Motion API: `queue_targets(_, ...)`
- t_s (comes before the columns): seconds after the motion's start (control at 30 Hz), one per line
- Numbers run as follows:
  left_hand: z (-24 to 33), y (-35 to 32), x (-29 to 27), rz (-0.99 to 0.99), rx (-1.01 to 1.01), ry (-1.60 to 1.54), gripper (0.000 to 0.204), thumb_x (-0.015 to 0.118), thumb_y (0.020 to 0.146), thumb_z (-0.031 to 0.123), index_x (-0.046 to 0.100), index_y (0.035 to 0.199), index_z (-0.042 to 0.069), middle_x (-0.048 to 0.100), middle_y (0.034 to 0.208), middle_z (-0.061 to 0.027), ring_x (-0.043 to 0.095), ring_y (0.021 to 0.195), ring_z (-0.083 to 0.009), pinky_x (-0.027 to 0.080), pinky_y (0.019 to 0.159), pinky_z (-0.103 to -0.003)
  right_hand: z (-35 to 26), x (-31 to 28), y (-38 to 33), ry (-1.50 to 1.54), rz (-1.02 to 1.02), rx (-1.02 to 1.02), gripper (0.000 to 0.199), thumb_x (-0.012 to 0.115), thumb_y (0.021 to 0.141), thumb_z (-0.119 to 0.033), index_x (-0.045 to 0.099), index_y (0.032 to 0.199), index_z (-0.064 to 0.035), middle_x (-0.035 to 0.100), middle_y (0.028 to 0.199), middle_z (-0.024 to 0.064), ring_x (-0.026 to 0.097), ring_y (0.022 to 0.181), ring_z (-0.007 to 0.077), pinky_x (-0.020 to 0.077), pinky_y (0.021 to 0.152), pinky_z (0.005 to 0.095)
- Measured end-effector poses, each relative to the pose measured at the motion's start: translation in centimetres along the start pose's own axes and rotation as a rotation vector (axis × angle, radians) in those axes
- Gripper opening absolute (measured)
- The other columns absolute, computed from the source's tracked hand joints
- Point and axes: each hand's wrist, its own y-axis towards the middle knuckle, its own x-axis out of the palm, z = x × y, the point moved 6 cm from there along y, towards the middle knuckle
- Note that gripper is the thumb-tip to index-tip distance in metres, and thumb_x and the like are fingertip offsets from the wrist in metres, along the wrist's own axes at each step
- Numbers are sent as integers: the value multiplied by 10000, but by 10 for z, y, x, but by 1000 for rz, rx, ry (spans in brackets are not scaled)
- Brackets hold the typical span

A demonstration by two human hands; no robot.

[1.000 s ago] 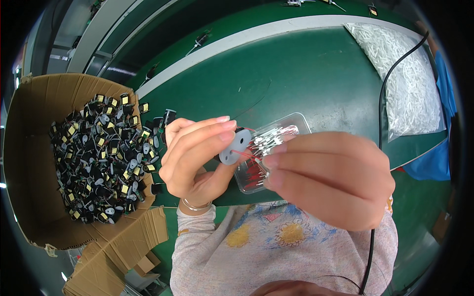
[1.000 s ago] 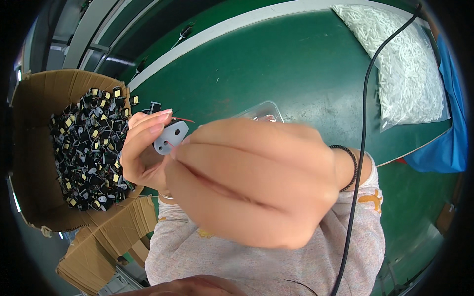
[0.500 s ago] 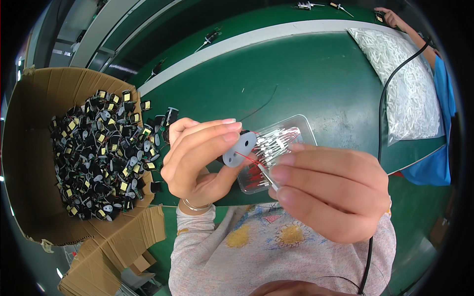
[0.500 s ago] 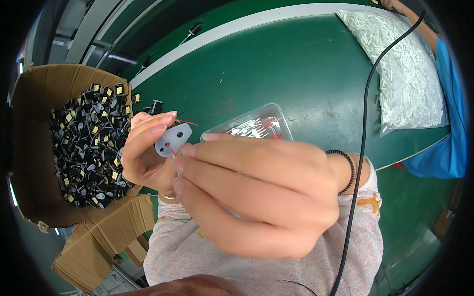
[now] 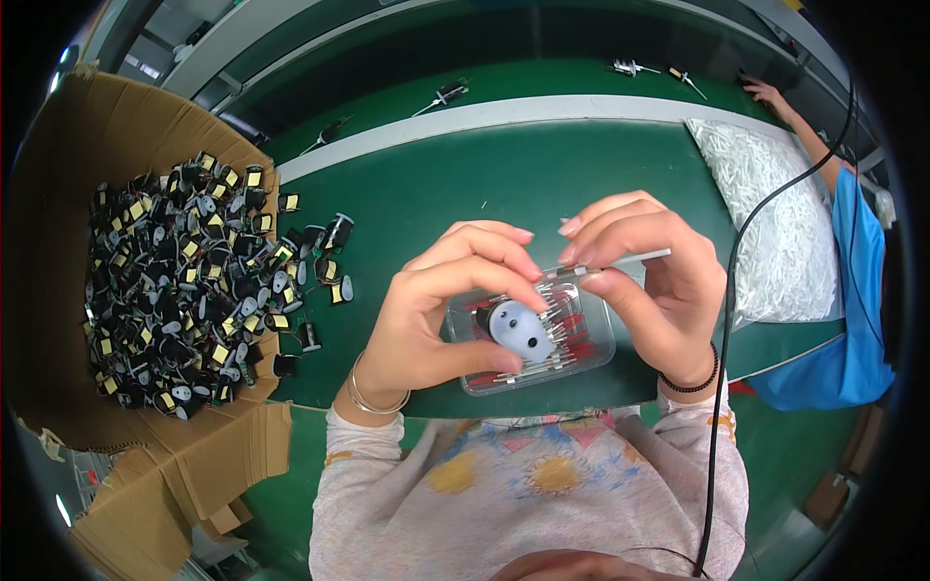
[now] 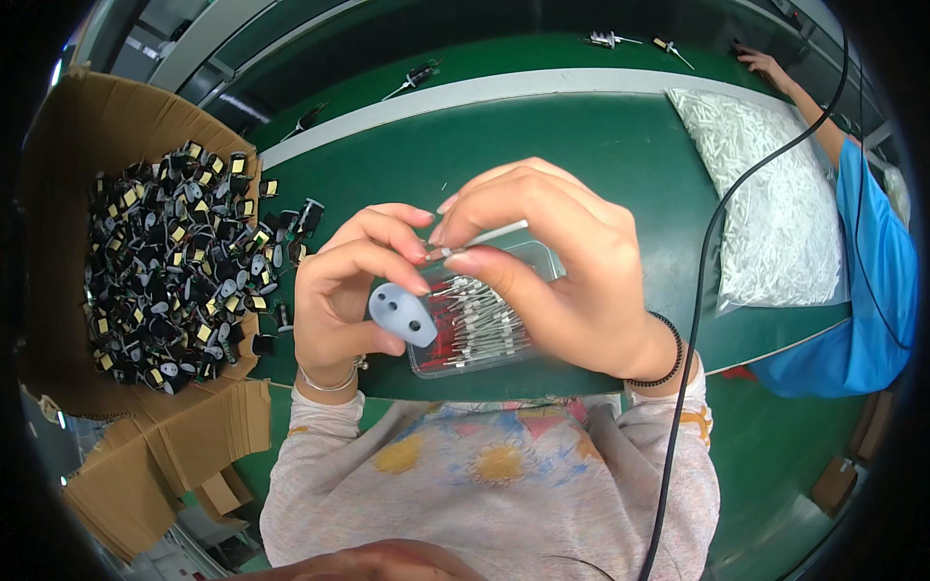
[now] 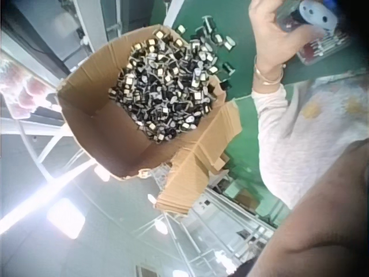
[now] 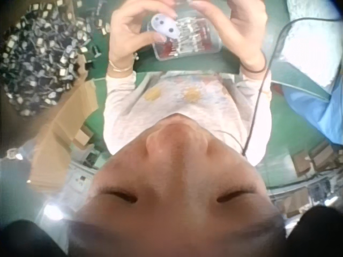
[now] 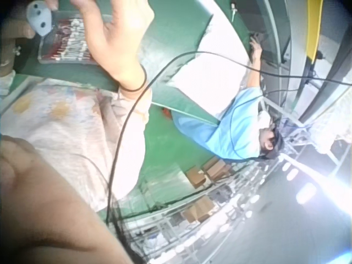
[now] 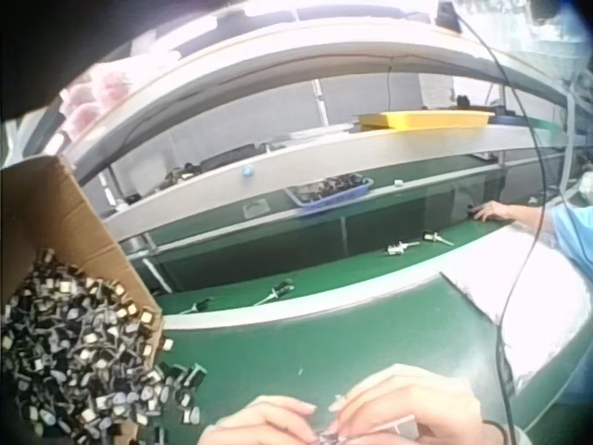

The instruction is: The person assembles electrical components by hand and using a small metal tool, picking up metal pins from a container and inserting them into holes in a grey plastic base.

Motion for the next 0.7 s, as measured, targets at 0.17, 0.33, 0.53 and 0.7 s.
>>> queue_targets(0.17,2,2,3,-35,-8,127,416,842,500,240,698,827,27,611,919,-84,521,1024,-272,395,890,-394,4,4,-1,38,-8,28,189,687,672,53,604,834,-1,651,812,101,637,791,234,504,694,306)
queue_targets(0.33,4,3,4,-68,10,142,391,835,521,197,705,848,26,617,912,-76,537,1001,-268,399,889,-388,5,4,0,54,-82,75,184,675,687,55,604,843,-9,652,819,101,635,796,225,501,702,305)
queue_targets(0.53,0,0,5,-61,-113,-9,357,820,569,130,703,883,7,622,951,-103,576,947,-206,433,859,-308,8,5,-1,81,-146,136,169,659,704,43,595,850,-13,651,817,99,633,813,230,493,736,315)
queue_targets(0.7,2,-2,2,-80,-104,-18,367,815,571,122,698,896,-2,620,960,-109,579,930,-204,434,855,-305,7,7,0,43,-152,130,155,650,714,38,598,851,-16,652,822,95,632,811,233,492,741,324)
